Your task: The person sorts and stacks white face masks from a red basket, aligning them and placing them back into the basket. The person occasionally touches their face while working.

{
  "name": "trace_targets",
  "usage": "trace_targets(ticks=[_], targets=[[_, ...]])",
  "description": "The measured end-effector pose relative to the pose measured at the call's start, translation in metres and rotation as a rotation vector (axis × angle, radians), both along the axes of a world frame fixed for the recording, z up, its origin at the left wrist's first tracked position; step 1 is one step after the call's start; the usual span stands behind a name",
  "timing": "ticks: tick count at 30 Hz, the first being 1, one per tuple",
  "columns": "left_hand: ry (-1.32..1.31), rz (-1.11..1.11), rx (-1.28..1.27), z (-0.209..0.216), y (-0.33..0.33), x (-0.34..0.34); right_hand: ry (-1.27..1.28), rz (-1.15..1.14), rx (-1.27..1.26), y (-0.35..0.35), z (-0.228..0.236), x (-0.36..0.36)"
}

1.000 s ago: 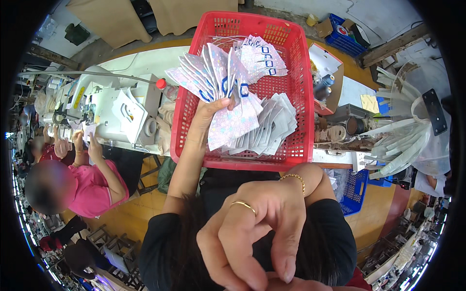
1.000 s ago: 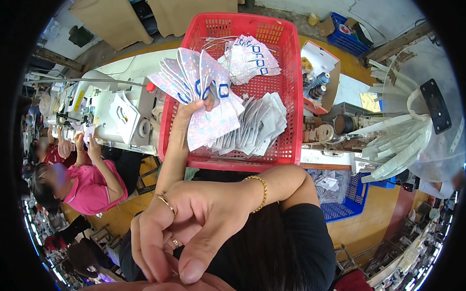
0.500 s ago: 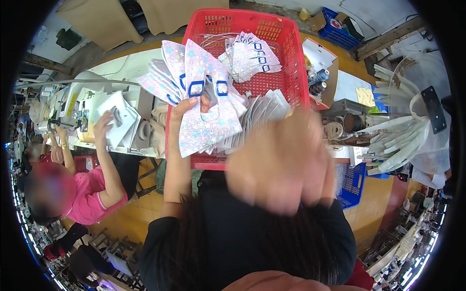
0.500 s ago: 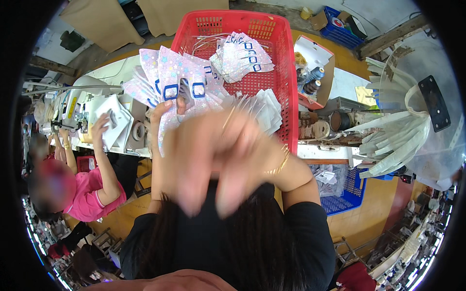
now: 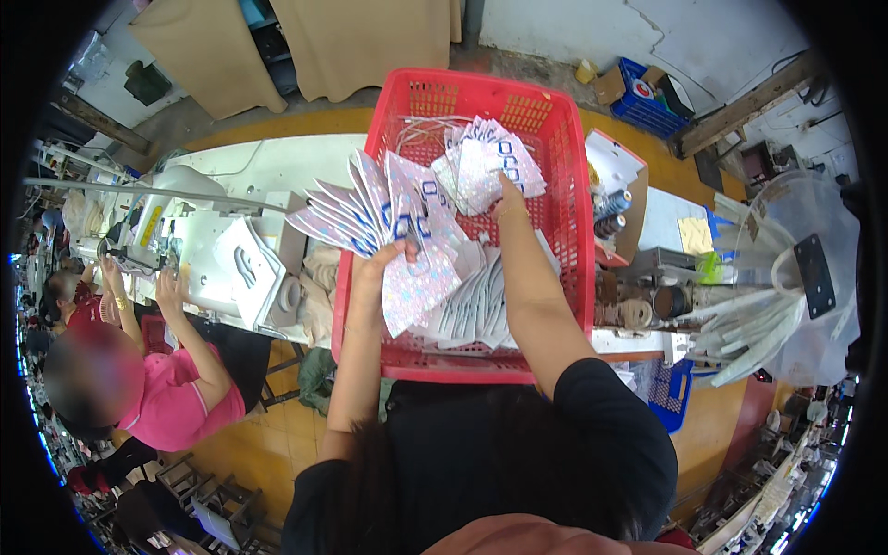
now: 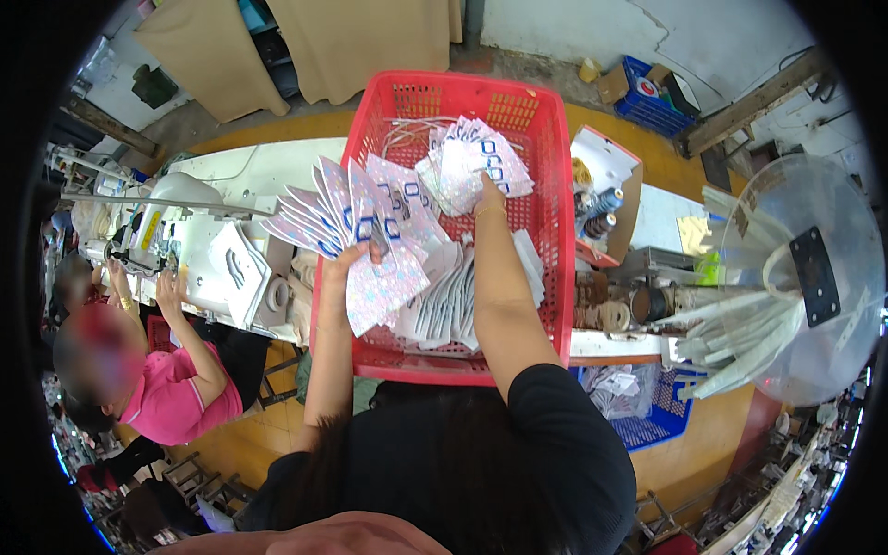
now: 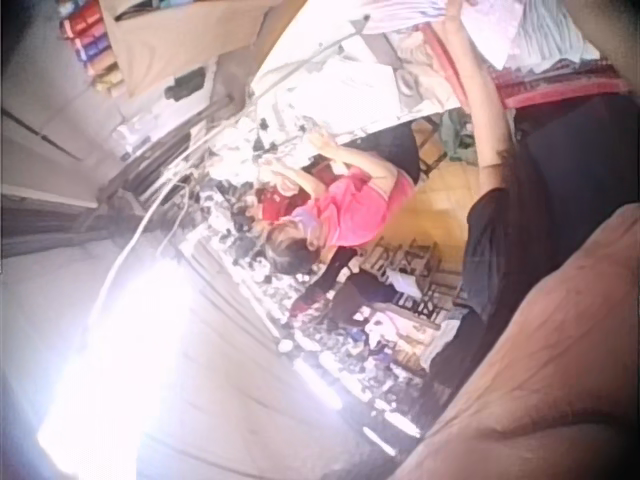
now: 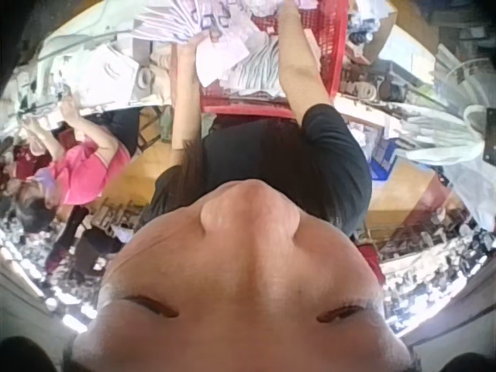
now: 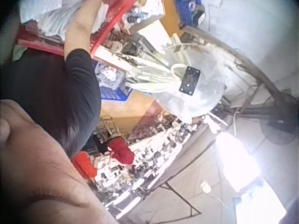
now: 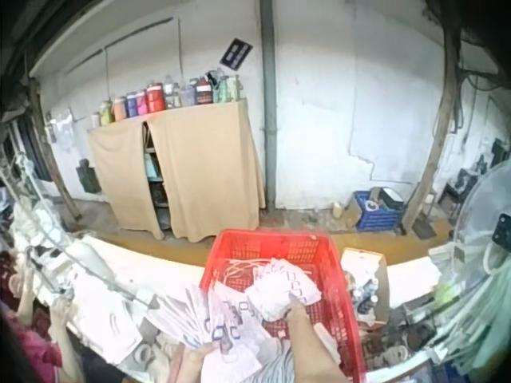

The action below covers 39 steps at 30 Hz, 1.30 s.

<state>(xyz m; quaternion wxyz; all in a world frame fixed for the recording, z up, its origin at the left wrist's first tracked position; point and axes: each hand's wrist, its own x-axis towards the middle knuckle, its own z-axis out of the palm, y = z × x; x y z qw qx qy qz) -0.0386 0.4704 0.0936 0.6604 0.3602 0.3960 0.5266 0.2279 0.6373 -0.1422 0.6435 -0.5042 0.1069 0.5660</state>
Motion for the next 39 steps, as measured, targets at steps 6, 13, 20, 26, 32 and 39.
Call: trace_targets(ticks=[6,13,20,26,32,39], targets=[[-0.072,-0.061,-0.085,0.000,0.004,-0.001,-0.030,-0.035,0.072,0.017,-0.011,-0.014],[-0.035,-0.012,-0.110,-0.010,0.005,-0.003,-0.599,0.079,-0.089,0.020,0.032,-0.012],[-0.140,0.043,-0.130,-0.005,0.003,0.001,-1.488,0.208,0.027,0.009,0.076,0.004],[-0.142,0.069,-0.200,-0.008,0.004,0.002,-0.425,0.381,0.322,0.017,0.069,0.034],[-0.149,0.083,-0.155,-0.017,0.004,-0.001,-0.959,0.489,0.488,0.015,0.111,0.052],[-0.125,0.163,-0.046,-0.009,0.008,0.001,-1.806,0.379,0.287,-0.009,0.165,0.036]])
